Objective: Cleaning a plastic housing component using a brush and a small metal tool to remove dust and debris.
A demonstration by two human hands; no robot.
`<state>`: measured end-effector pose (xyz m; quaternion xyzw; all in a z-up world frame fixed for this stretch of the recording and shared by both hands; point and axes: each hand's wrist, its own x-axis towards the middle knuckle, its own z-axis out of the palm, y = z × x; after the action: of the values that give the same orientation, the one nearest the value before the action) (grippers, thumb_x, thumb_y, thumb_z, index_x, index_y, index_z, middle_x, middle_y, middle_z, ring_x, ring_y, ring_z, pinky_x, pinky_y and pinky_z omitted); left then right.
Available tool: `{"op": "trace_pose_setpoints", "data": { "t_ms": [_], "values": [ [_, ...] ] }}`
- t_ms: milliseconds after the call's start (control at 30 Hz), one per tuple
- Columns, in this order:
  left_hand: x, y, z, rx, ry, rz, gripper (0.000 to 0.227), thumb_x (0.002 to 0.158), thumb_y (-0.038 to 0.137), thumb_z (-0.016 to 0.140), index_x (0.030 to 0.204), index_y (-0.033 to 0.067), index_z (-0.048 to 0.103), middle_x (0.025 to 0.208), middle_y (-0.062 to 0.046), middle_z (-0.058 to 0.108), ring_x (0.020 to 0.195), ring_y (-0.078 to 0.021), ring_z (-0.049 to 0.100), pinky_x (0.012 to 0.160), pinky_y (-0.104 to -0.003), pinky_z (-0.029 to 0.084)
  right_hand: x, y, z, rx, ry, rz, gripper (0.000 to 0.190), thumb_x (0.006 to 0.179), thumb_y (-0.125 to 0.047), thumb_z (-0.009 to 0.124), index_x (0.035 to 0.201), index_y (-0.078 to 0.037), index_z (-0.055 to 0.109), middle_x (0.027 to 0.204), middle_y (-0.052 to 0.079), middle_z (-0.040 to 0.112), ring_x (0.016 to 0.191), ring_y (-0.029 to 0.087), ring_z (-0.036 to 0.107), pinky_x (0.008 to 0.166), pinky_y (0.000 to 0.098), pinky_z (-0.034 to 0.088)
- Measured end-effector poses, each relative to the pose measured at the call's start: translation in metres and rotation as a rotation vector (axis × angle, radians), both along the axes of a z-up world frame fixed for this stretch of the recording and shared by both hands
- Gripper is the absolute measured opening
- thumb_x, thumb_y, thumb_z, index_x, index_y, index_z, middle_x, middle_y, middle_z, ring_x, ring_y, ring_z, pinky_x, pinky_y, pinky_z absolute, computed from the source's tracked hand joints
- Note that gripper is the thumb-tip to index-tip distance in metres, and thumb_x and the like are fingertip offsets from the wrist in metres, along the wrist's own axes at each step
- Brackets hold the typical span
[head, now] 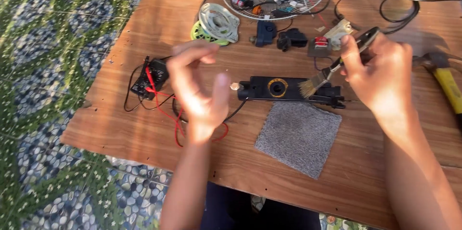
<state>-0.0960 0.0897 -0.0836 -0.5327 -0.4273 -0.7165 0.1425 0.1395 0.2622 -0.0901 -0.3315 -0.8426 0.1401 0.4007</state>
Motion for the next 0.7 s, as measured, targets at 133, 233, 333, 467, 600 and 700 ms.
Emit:
{"op": "trace_pose_setpoints", "data": {
  "t_ms": [133,233,333,467,600,700],
  "values": [
    [-0.020,0.026,-0.066,-0.141,0.010,-0.013,0.051,0.101,0.052,0.046,0.126,0.0075,0.053,0.124,-0.009,0.062,0.108,-0.0204,0.059,0.090,-0.035,0.048,0.002,0.003,-0.004,0.042,-0.025,-0.013,0.040,0.127,-0.009,0.069,0.089,0.004,0.068,0.075,0.010,0.070,0.063,0.019,0.068,0.056,0.0319,0.047],
    [-0.022,0.025,-0.080,-0.234,0.101,-0.014,0.054,0.101,0.053,0.054,0.125,0.0053,0.057,0.123,-0.010,0.065,0.111,-0.0246,0.063,0.095,-0.038,0.051,0.004,0.011,-0.011,0.023,-0.029,-0.055,0.040,0.130,-0.011,0.070,0.093,0.004,0.068,0.075,0.009,0.069,0.064,0.016,0.066,0.061,0.0311,0.048],
    [-0.021,0.023,-0.078,-0.268,0.166,-0.048,0.028,0.102,0.024,0.065,0.119,0.0019,0.061,0.113,-0.013,0.065,0.103,-0.0277,0.065,0.095,-0.038,0.054,-0.001,0.013,-0.017,-0.116,0.051,-0.055,0.035,0.132,-0.013,0.067,0.103,0.007,0.067,0.075,0.013,0.066,0.062,0.018,0.064,0.058,0.0304,0.048],
    [-0.022,0.033,-0.072,-0.252,0.060,-0.037,0.022,0.100,0.018,0.070,0.115,0.0025,0.069,0.093,-0.006,0.060,0.074,-0.0165,0.061,0.071,-0.029,0.056,0.000,0.025,-0.030,-0.236,0.111,-0.042,0.036,0.133,-0.013,0.061,0.105,0.010,0.061,0.070,0.018,0.061,0.056,0.022,0.059,0.058,0.0315,0.049],
    [-0.032,0.051,-0.068,-0.330,0.164,-0.014,0.027,0.096,0.023,0.074,0.114,0.0048,0.069,0.088,-0.005,0.058,0.073,-0.0166,0.058,0.071,-0.032,0.051,-0.001,0.028,-0.035,-0.258,0.130,-0.028,0.033,0.132,-0.014,0.059,0.111,0.011,0.062,0.071,0.019,0.060,0.058,0.023,0.059,0.056,0.0328,0.047],
    [-0.044,0.066,-0.072,-0.531,0.198,0.014,0.026,0.098,0.035,0.067,0.110,0.0124,0.064,0.085,0.002,0.055,0.069,-0.0156,0.055,0.064,-0.034,0.046,0.002,0.038,-0.043,-0.239,0.054,-0.042,0.032,0.131,-0.018,0.057,0.120,0.011,0.065,0.072,0.020,0.062,0.061,0.027,0.063,0.058,0.0343,0.049]
  ]
}}
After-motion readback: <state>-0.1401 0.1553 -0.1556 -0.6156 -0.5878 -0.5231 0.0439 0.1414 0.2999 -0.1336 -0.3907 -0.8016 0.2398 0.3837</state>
